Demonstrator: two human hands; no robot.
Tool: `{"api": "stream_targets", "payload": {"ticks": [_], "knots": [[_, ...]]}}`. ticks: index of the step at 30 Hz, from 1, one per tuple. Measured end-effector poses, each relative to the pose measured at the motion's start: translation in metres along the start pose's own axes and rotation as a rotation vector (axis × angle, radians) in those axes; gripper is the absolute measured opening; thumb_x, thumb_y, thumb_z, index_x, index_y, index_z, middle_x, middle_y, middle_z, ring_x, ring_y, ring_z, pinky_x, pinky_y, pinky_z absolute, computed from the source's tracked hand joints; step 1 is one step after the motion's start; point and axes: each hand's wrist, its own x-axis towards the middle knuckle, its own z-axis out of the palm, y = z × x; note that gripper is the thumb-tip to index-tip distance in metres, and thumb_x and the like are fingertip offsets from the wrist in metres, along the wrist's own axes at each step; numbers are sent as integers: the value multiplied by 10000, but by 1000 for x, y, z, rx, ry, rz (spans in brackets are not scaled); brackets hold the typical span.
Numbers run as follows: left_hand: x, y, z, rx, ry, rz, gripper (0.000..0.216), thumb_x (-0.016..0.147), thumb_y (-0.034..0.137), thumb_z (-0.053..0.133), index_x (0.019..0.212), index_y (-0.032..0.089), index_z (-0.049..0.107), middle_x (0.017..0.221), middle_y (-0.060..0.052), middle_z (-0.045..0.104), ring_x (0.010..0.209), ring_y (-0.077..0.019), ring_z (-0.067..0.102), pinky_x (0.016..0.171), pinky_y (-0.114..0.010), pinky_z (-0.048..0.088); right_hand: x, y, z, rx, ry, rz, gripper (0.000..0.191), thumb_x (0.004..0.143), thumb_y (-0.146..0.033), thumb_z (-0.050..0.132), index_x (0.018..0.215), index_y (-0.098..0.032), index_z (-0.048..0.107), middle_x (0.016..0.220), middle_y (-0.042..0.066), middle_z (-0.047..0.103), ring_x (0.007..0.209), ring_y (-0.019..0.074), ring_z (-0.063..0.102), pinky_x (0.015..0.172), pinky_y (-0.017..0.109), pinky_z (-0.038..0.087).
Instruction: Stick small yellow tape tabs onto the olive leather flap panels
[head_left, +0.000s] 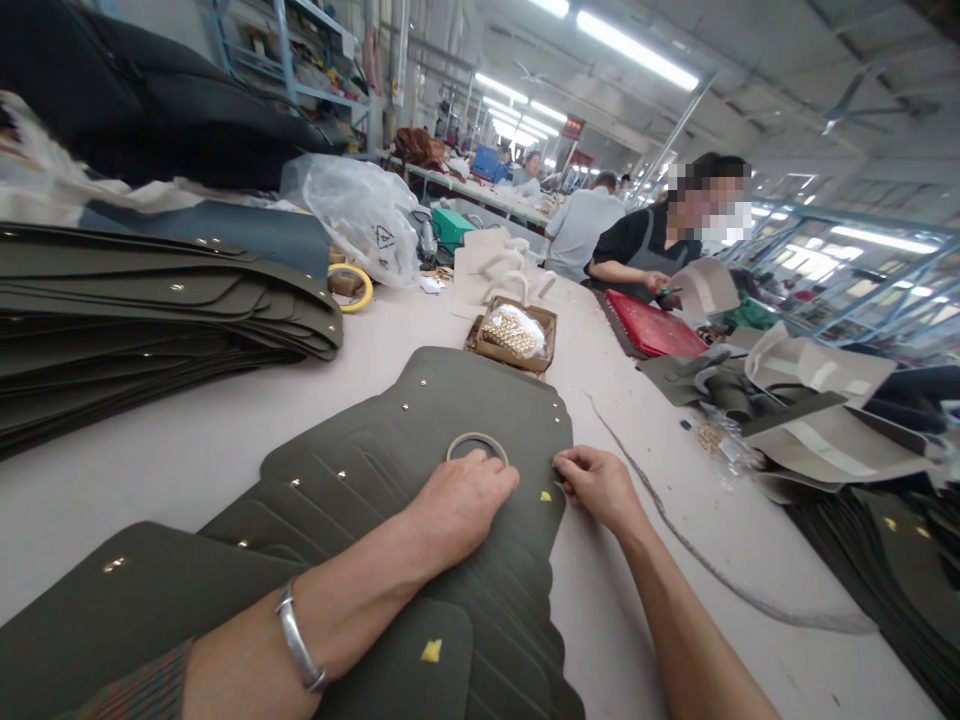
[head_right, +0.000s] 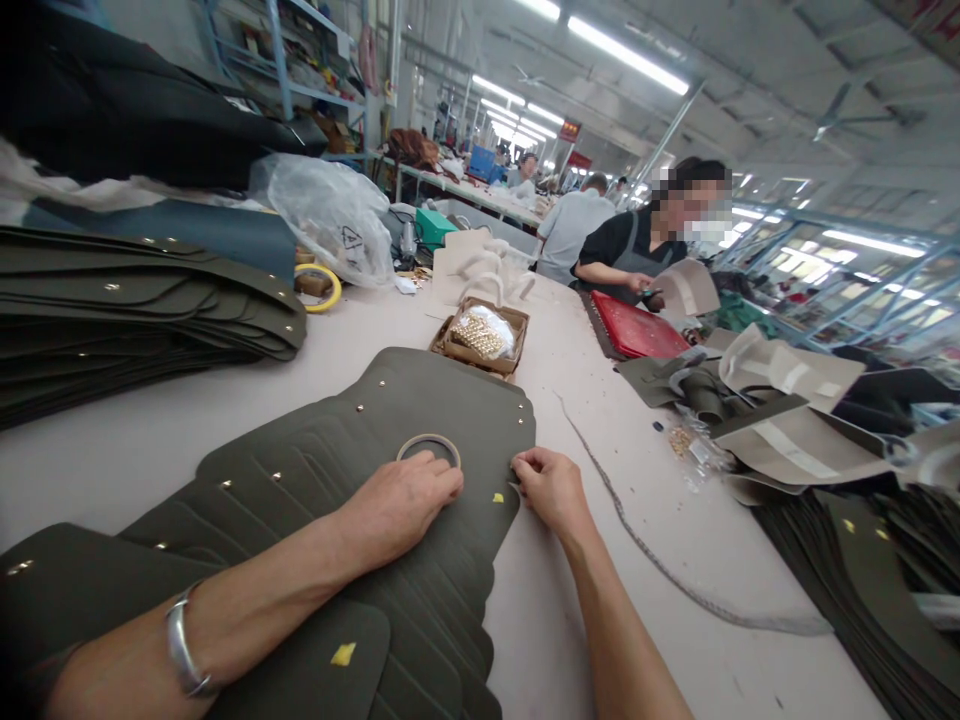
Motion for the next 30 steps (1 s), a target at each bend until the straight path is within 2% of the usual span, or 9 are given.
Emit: {"api": "stream_targets", "payload": {"ticks": [2, 5, 7, 11, 15, 17, 21, 25, 30], "knots": [[0, 0, 0, -6, 0, -3, 175, 894, 88, 418, 902, 192, 559, 941, -47, 626, 871, -203, 544, 704, -296, 488, 3, -1, 1, -20, 4, 25, 167, 725, -336, 614, 740, -171, 641, 456, -43, 545, 376, 100, 504, 370, 195, 400], [-1, -1, 1, -14, 5, -3, 173, 893, 90, 418, 905, 194, 555, 943, -44, 625, 874, -203, 542, 701, -297, 487, 6, -4, 0, -51, 20, 57, 231, 719, -318, 629, 903, -177, 626, 441, -53, 548, 369, 125, 522, 359, 208, 398], [-1, -2, 1, -15, 10, -1, 171, 895, 94, 415, 907, 193, 555, 940, -47, 623, 866, -201, 540, 706, -299, 483, 4, -6, -3, -115, 48, 4, 280, 707, -327, 657, 947, -189, 615, 440, -59, 555, 364, 127, 519, 368, 209, 388], [-2, -3, 4, 2, 44, 7, 159, 896, 116, 414, 910, 186, 557, 936, -59, 614, 865, -213, 536, 731, -331, 477, -6, -1, -8, -156, 98, -173, 250, 787, -425, 578, 813, -187, 654, 526, -18, 613, 424, 129, 546, 452, 237, 428], [-1, -3, 4, 0, 61, -3, 164, 892, 117, 412, 906, 177, 564, 941, -76, 611, 885, -222, 536, 770, -354, 461, -13, 4, -5, -198, 149, -271, 265, 775, -427, 588, 792, -195, 717, 732, 44, 720, 675, 197, 655, 660, 299, 487], [-1, -3, 2, -5, 78, 11, 163, 893, 123, 413, 895, 177, 566, 936, -78, 615, 895, -228, 535, 791, -368, 451, -12, 3, -2, -248, 167, -259, 240, 765, -412, 596, 769, -216, 733, 812, 46, 744, 774, 222, 670, 733, 318, 480], [-3, -4, -3, -36, 116, 42, 144, 893, 135, 423, 882, 176, 560, 923, -72, 618, 883, -216, 543, 832, -369, 429, -9, -2, -1, -289, 169, -202, 229, 762, -414, 591, 737, -238, 737, 770, 31, 743, 735, 226, 666, 692, 319, 463], [-6, -7, -3, -83, 98, 51, 142, 896, 126, 411, 882, 178, 542, 875, -50, 613, 827, -197, 562, 784, -337, 434, -14, -4, -6, -324, 99, -268, 227, 776, -394, 579, 757, -232, 736, 799, 31, 731, 754, 213, 648, 703, 309, 445], [-5, -12, 0, -116, 145, 37, 159, 900, 100, 392, 909, 182, 528, 880, -29, 600, 789, -170, 549, 752, -298, 430, -41, -7, -10, -295, -130, -291, 245, 809, -360, 558, 716, -210, 728, 714, 20, 699, 672, 176, 617, 622, 267, 432]]}}
